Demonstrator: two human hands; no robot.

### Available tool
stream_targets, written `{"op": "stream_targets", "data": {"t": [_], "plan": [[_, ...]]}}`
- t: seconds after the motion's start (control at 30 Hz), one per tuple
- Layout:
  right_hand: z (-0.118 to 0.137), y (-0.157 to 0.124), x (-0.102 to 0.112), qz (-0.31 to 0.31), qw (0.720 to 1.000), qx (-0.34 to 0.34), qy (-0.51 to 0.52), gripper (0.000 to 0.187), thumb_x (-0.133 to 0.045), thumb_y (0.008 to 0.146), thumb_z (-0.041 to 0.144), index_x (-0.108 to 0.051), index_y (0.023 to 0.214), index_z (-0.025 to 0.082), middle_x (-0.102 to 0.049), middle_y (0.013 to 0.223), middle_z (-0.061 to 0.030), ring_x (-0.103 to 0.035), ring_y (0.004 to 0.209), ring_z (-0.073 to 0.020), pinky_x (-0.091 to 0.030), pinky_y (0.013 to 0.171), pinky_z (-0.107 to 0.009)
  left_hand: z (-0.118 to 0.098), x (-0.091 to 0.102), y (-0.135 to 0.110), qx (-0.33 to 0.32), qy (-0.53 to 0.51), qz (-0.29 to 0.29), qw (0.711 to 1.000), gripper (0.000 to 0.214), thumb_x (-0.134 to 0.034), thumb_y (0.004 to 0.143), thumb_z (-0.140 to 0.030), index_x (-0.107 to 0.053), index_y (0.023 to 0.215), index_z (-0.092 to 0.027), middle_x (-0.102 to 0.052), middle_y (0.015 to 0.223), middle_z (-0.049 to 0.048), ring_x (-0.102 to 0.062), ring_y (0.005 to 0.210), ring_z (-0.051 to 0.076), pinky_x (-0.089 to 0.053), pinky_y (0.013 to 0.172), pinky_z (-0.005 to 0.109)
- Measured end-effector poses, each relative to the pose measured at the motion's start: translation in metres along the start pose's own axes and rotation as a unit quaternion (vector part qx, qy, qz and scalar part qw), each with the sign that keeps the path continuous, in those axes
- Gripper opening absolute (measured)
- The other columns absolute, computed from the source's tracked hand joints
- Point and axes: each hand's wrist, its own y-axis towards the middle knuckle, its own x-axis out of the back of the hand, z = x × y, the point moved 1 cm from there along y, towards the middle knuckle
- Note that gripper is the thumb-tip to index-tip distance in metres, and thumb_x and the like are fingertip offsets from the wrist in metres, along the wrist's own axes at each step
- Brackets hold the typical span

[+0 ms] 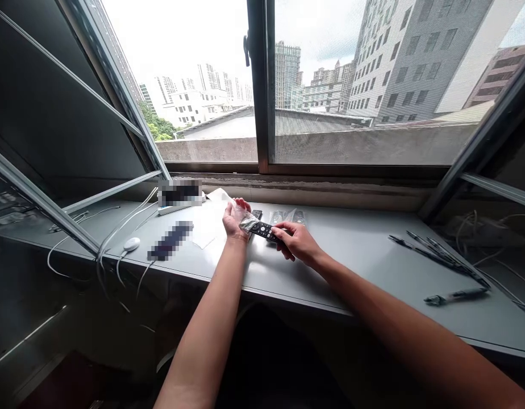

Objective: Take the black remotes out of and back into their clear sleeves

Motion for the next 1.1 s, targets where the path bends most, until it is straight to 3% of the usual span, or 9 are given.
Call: {"op": "stream_targets", "data": {"t": [0.23, 0.33, 0.43, 0.53, 0.67, 0.8, 0.97, 1.1], "plan": [[-0.001, 0.002, -0.009, -0.015, 0.999, 0.022, 0.046, 0.062, -0.071, 0.097, 0.07, -0.061, 0.13, 0.018, -0.069, 0.073, 0.0005, -0.062, 0.051, -0.0148, -0.046, 0.039, -0.023, 0.013, -0.007, -0.01, 0.019, 0.068, 0.06, 0.996, 0.014, -0.057, 0.108, -0.02, -0.066, 0.119, -0.017, -0.074, 0.094, 0.004, -0.076, 0.084, 0.015, -0.062, 0.095, 0.032], [-0.004, 0.004, -0.011, -0.007, 0.999, 0.024, 0.044, 0.065, -0.07, 0.098, 0.07, -0.058, 0.136, 0.019, -0.071, 0.078, -0.0004, -0.064, 0.054, -0.0152, -0.042, 0.039, -0.023, 0.018, -0.006, -0.015, 0.04, 0.104, 0.109, 0.988, 0.02, -0.063, 0.103, -0.012, -0.066, 0.122, -0.018, -0.075, 0.099, 0.0041, -0.077, 0.088, 0.015, -0.062, 0.098, 0.035], [-0.008, 0.007, -0.012, -0.008, 0.998, 0.028, 0.056, 0.065, -0.07, 0.099, 0.069, -0.056, 0.138, 0.019, -0.073, 0.082, -0.0013, -0.063, 0.054, -0.0143, -0.04, 0.039, -0.022, 0.024, -0.005, -0.02, 0.109, 0.139, 0.165, 0.97, 0.022, -0.066, 0.101, -0.011, -0.069, 0.123, -0.017, -0.071, 0.092, 0.0024, -0.072, 0.079, 0.013, -0.062, 0.087, 0.03], [-0.009, 0.007, -0.013, 0.023, 0.996, 0.008, 0.083, 0.063, -0.073, 0.098, 0.067, -0.055, 0.137, 0.021, -0.076, 0.091, -0.0041, -0.072, 0.065, -0.0183, -0.051, 0.045, -0.025, 0.025, -0.003, -0.02, 0.152, 0.138, 0.19, 0.96, 0.019, -0.065, 0.102, -0.01, -0.071, 0.12, -0.015, -0.063, 0.083, -0.0004, -0.064, 0.069, 0.009, -0.057, 0.075, 0.022], [-0.006, 0.003, -0.015, 0.114, 0.989, -0.066, 0.062, 0.052, -0.08, 0.093, 0.065, -0.061, 0.113, 0.021, -0.079, 0.093, -0.0071, -0.076, 0.064, -0.0198, -0.055, 0.046, -0.026, 0.021, -0.004, -0.016, 0.128, 0.11, 0.159, 0.973, 0.015, -0.06, 0.104, -0.008, -0.07, 0.112, -0.017, -0.053, 0.076, -0.0037, -0.05, 0.058, 0.004, -0.048, 0.062, 0.014], [-0.002, -0.002, -0.016, 0.166, 0.982, -0.085, 0.041, 0.052, -0.083, 0.091, 0.066, -0.058, 0.088, 0.021, -0.069, 0.066, 0.0012, -0.059, 0.042, -0.0116, -0.039, 0.037, -0.022, 0.017, -0.005, -0.014, 0.126, 0.093, 0.148, 0.976, 0.016, -0.056, 0.106, -0.008, -0.069, 0.109, -0.016, -0.05, 0.076, -0.0039, -0.044, 0.055, 0.003, -0.043, 0.056, 0.012], [-0.01, 0.0, -0.019, 0.108, 0.985, -0.079, 0.106, 0.05, -0.09, 0.085, 0.06, -0.06, 0.092, 0.02, -0.066, 0.065, 0.0035, -0.056, 0.046, -0.0096, -0.035, 0.038, -0.02, 0.023, -0.005, -0.02, 0.141, 0.123, 0.187, 0.964, 0.007, -0.071, 0.101, -0.014, -0.07, 0.108, -0.016, -0.052, 0.079, -0.0033, -0.047, 0.06, 0.004, -0.046, 0.06, 0.015], [-0.021, 0.006, -0.023, 0.05, 0.979, -0.069, 0.184, 0.053, -0.098, 0.079, 0.048, -0.063, 0.109, 0.021, -0.073, 0.079, -0.0004, -0.069, 0.062, -0.0144, -0.042, 0.041, -0.019, 0.03, -0.003, -0.027, 0.17, 0.197, 0.235, 0.937, 0.026, -0.088, 0.091, -0.025, -0.073, 0.11, -0.016, -0.055, 0.082, -0.0028, -0.053, 0.065, 0.006, -0.049, 0.065, 0.02]]}}
